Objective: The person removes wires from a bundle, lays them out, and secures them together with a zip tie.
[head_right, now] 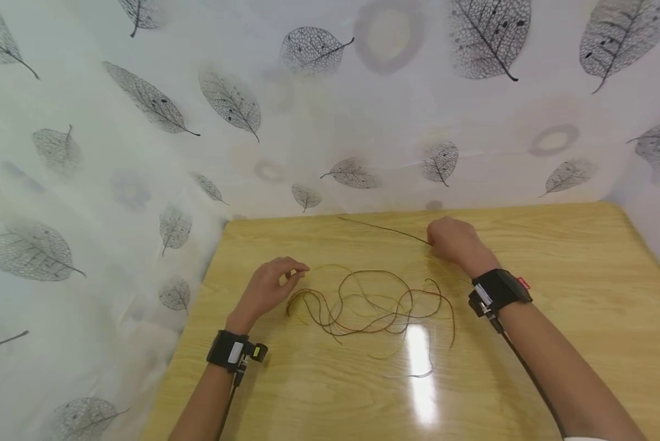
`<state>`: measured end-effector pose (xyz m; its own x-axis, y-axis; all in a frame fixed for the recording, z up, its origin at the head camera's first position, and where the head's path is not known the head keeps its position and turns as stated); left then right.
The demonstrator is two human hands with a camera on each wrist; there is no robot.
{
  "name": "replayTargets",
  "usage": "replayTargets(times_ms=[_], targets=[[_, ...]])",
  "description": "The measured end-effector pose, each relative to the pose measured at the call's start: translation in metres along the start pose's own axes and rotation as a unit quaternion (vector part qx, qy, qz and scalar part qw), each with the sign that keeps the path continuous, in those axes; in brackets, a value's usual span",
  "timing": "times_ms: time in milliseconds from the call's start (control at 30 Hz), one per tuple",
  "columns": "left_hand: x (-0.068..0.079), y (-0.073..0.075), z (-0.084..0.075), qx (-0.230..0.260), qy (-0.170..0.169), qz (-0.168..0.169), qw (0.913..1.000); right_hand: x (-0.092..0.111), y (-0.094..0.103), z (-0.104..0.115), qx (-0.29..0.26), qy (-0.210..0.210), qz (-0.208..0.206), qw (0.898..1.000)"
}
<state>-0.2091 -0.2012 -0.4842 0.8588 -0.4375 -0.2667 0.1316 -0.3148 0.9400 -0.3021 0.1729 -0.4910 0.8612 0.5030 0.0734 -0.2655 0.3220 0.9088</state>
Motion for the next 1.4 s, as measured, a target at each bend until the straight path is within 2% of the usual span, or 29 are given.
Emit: replayTargets(times_ms=[233,367,500,700,800,933,1033,1233,1333,1400], targets=[[-0.018,0.003,-0.016,-0.01,-0.032,0.003,0.9994,0.022,0.025,0.05,-0.02,0.011,-0.039,0.999],[-0.027,0.003,-0.031,-0.011,-0.059,0.005,0.9982,0.036,0.032,0.082,-0.01,0.062,-0.07,0.996],[-0.034,0.003,-0.044,-0.013,-0.074,-0.008,0.9971,0.046,0.036,0.111,0.006,0.107,-0.096,0.99],[-0.041,0.007,-0.061,-0.026,-0.073,-0.024,0.9967,0.057,0.045,0.145,0.025,0.132,-0.105,0.985],[-0.042,0.011,-0.071,-0.028,-0.095,-0.033,0.9945,0.063,0.049,0.16,0.039,0.159,-0.12,0.979],[-0.043,0.02,-0.086,-0.023,-0.149,-0.071,0.986,0.073,0.058,0.176,0.036,0.193,-0.149,0.969],[-0.044,0.027,-0.097,-0.016,-0.176,-0.095,0.9796,0.08,0.067,0.185,0.019,0.211,-0.162,0.964],[-0.045,0.038,-0.113,0.011,-0.21,-0.102,0.9722,0.092,0.084,0.197,-0.004,0.245,-0.196,0.95],[-0.046,0.045,-0.117,0.02,-0.217,-0.107,0.97,0.095,0.089,0.201,-0.023,0.261,-0.197,0.945],[-0.046,0.051,-0.119,0.029,-0.217,-0.114,0.9691,0.096,0.092,0.199,-0.043,0.261,-0.192,0.945]])
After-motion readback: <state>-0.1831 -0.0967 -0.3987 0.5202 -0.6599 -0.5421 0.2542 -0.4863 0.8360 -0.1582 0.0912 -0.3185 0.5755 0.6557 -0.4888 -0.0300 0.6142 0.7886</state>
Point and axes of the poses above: each hand's wrist, its own x-axis away from the middle knuckle, its own y-axis out of the back of the hand, z = x × y, the point moved 4 cm from there along -x, towards the middle knuckle, and after that the axes turned 9 degrees about -x, right-handed, at the moved point
